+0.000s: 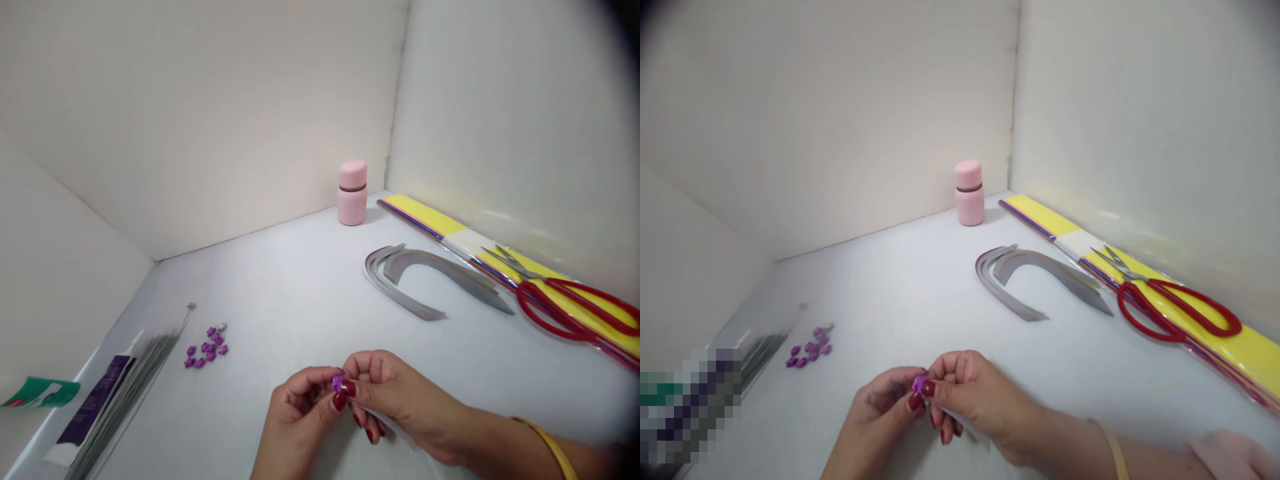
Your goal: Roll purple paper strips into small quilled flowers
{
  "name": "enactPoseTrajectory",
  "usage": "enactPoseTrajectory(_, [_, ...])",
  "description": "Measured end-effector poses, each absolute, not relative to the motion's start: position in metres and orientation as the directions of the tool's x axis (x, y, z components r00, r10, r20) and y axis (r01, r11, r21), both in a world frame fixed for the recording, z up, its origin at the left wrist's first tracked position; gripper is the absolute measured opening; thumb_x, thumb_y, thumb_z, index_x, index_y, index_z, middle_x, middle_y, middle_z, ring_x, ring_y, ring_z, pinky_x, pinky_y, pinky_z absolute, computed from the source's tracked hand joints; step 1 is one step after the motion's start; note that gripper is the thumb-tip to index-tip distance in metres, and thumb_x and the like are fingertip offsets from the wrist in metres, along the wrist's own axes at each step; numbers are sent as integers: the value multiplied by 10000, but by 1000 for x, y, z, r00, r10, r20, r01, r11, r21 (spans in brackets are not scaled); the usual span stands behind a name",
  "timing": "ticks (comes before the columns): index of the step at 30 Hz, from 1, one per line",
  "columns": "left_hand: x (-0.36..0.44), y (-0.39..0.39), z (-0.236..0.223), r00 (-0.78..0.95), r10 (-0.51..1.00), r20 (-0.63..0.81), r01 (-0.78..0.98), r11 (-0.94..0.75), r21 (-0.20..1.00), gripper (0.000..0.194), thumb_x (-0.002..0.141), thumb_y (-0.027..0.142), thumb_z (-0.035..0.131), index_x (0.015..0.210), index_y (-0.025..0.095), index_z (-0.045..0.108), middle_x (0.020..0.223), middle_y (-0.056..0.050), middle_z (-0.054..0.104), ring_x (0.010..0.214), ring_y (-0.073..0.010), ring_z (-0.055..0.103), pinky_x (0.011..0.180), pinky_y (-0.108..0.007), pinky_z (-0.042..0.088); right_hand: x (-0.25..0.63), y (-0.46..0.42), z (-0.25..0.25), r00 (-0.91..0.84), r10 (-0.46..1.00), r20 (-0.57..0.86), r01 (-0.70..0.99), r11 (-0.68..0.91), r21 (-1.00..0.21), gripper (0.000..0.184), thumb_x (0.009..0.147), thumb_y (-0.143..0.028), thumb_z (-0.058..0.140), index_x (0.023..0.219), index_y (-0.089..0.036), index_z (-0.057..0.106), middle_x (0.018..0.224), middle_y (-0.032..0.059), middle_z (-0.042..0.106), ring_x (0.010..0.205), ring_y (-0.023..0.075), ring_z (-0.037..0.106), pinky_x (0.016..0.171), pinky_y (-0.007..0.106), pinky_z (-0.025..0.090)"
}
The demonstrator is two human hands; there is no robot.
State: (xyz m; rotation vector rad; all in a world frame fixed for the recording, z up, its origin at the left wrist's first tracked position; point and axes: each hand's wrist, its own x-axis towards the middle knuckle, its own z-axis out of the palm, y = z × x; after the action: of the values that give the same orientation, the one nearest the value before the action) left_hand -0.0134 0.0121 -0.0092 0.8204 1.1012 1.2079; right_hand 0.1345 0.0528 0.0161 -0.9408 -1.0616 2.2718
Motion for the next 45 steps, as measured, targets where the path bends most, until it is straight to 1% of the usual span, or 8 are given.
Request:
enactPoseTrajectory(3, [-14, 10, -1, 0, 970, -244, -265, 235, 935, 190, 687, 324, 695, 775, 155, 700, 579, -19, 652, 597, -144, 592, 613, -256, 450, 134, 53, 16, -633, 665, -396, -91, -572, -815, 343, 664, -446, 683, 695, -144, 523, 506, -49, 553, 374, 39, 442, 398, 163, 254])
enactPoseTrajectory(12, [-8, 8, 13, -264, 922, -282, -112, 261, 959, 178, 625, 338, 728, 644, 162, 713, 554, -5, 649, 552, -114, 533, 542, -191, 416, 134, 53, 16, -585, 690, -426, -12, -532, -846, 328, 674, -440, 674, 715, -140, 546, 520, -45, 550, 403, 54, 467, 411, 174, 261])
enactPoseTrajectory(20, [-7, 5, 9, -285, 957, -56, 48, 73, 996, 132, 684, 306, 679, 703, 178, 707, 679, -39, 679, 645, -163, 587, 606, -233, 442, 134, 50, 16, -579, 698, -422, -43, -543, -839, 306, 697, -418, 661, 714, -136, 545, 510, -48, 547, 396, 46, 466, 408, 167, 259])
enactPoseTrajectory(27, [-6, 11, 10, -259, 863, -433, -340, 338, 878, 228, 567, 341, 773, 638, 136, 703, 462, 22, 574, 472, -86, 498, 509, -191, 409, 135, 54, 17, -574, 703, -419, 19, -500, -866, 267, 717, -396, 639, 726, -141, 562, 519, -47, 544, 386, 38, 441, 404, 168, 239])
enactPoseTrajectory(31, [-7, 14, 10, -200, 859, -471, -419, 360, 834, 241, 535, 325, 797, 612, 119, 696, 459, 17, 575, 452, -64, 486, 487, -171, 382, 136, 54, 17, -577, 708, -407, 19, -487, -873, 252, 717, -379, 635, 719, -143, 549, 527, -51, 536, 398, 41, 445, 416, 166, 263])
enactPoseTrajectory(35, [-9, 14, 11, -191, 861, -470, -379, 377, 845, 231, 548, 324, 787, 619, 123, 700, 471, 11, 585, 457, -76, 495, 489, -182, 395, 136, 53, 16, -583, 717, -382, 1, -469, -883, 247, 722, -379, 630, 726, -152, 533, 576, -47, 546, 424, 51, 484, 419, 168, 262])
enactPoseTrajectory(40, [-10, 9, 9, -263, 925, -276, -94, 260, 961, 171, 652, 325, 710, 668, 155, 711, 557, -10, 656, 553, -119, 569, 561, -196, 445, 136, 52, 16, -577, 713, -398, 26, -471, -882, 273, 723, -407, 628, 727, -147, 543, 562, -42, 554, 411, 51, 475, 410, 171, 249])
enactPoseTrajectory(45, [-11, 2, 4, -230, 955, 189, 326, -108, 939, 90, 741, 184, 612, 767, 194, 697, 732, -30, 712, 649, -145, 637, 613, -206, 481, 135, 51, 15, -561, 718, -412, -7, -501, -865, 272, 717, -400, 636, 727, -140, 553, 552, -42, 566, 402, 44, 461, 403, 171, 234])
